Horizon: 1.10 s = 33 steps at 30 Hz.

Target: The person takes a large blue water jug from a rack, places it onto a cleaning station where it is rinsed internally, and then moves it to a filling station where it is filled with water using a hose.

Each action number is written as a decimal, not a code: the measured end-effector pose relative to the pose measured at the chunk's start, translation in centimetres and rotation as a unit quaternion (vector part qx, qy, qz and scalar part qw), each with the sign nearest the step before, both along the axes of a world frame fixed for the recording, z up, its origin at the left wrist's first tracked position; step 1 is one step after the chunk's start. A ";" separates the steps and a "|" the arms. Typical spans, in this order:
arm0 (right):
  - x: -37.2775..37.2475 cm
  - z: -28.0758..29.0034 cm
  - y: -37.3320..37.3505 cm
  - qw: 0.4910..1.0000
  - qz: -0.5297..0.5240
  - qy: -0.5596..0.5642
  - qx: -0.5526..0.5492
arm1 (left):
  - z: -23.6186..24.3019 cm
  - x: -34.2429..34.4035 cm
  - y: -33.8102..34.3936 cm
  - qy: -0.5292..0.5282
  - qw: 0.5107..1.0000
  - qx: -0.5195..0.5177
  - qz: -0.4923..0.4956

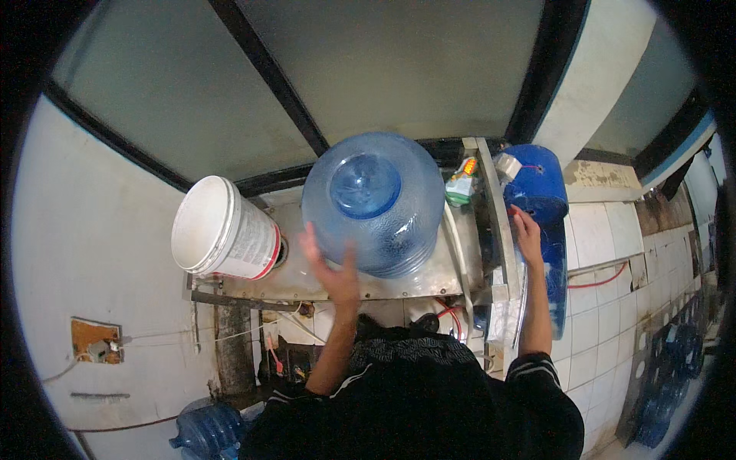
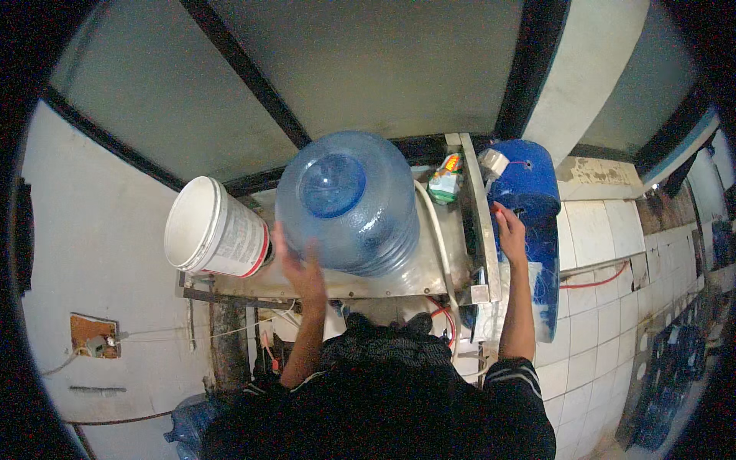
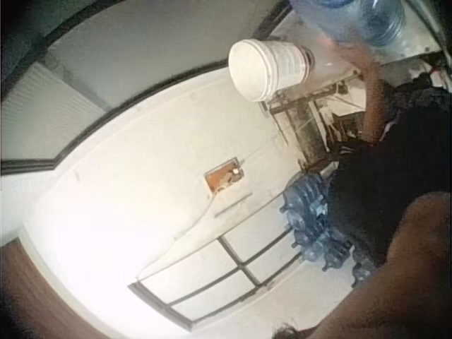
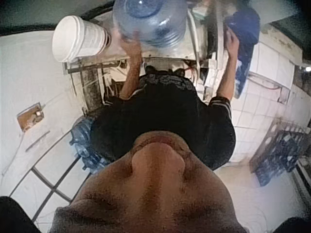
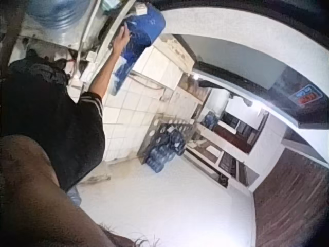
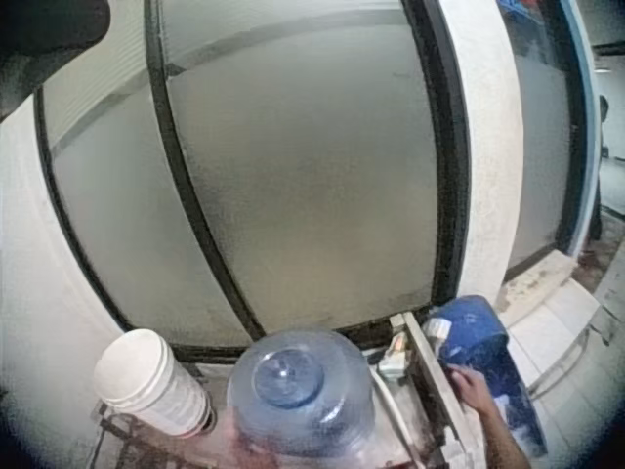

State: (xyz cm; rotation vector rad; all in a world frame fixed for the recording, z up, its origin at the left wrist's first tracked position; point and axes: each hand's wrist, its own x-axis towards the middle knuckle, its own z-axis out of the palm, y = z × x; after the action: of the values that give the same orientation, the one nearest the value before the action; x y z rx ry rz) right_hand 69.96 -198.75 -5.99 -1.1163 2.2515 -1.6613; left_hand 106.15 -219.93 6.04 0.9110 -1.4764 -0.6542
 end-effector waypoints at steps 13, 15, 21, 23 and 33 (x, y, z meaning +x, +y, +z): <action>1.7 3.4 -5.1 0.943 -0.243 0.178 0.143 | 1.9 -0.7 -3.0 -0.007 0.970 0.006 -0.242; 6.8 5.8 -7.0 0.937 -0.248 0.231 0.084 | 1.4 -0.1 -4.0 -0.008 0.972 -0.003 -0.236; 14.3 -6.7 -8.7 0.908 -0.220 -0.093 0.344 | 0.6 0.3 -6.0 -0.004 0.958 -0.006 -0.287; 15.6 -11.4 -7.2 0.900 -0.187 -0.106 0.379 | 0.4 0.7 -7.0 -0.023 0.955 -0.004 -0.296; 27.6 3.2 0.0 0.883 -0.432 0.038 0.183 | 1.8 2.3 -9.4 -0.009 0.934 0.013 -0.356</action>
State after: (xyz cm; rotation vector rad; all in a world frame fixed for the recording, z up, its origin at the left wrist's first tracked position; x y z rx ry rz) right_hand 97.59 -198.71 -2.76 -0.0469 3.1859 -1.2573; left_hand 108.43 -229.37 7.81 0.3726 -1.8214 -1.1917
